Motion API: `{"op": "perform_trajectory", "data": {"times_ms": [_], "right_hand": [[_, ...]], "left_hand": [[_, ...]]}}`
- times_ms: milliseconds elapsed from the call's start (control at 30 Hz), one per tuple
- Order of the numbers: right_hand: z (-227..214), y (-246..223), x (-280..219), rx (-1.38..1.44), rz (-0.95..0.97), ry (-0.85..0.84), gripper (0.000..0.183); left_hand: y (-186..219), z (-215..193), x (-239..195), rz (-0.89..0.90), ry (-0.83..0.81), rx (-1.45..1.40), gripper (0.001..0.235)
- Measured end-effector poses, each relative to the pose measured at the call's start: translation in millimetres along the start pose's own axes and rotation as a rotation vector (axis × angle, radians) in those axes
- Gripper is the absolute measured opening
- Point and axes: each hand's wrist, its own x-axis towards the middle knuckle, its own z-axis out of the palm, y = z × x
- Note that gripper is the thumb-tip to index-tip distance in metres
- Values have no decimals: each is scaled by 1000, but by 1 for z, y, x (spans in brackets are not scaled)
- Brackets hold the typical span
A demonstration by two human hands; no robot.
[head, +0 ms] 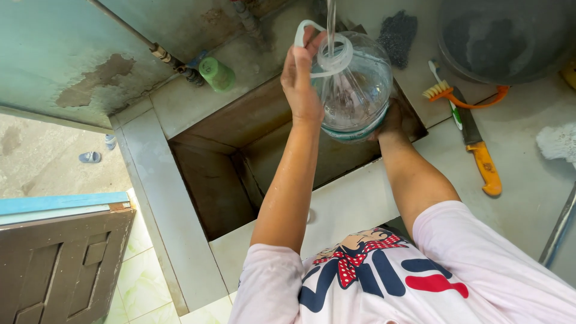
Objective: Washing and scrubbing a large plastic water bottle and its cap in a sink.
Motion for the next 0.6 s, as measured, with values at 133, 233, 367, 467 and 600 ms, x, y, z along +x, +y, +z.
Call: {"op": "perform_trajectory", "data": {"times_ms": [133,233,367,467,600], "right_hand": [[-15,3,9,-182,-64,195,59],[-10,-2,14,-322,-36,256,54],[-8,8,9,-560,21,362,47],[13,1,30,-736,27,401,44],[-8,22,-1,-902,78,494,42]], "left_hand": [[9,5,-28,333,-144,336,76],[7,-1,-16,421,-183,447,86],[11,-26,-14,305,-59,396,78],[50,-27,-39,355,-144,406,76],[26,-107,-32,279,76,259,69]]}}
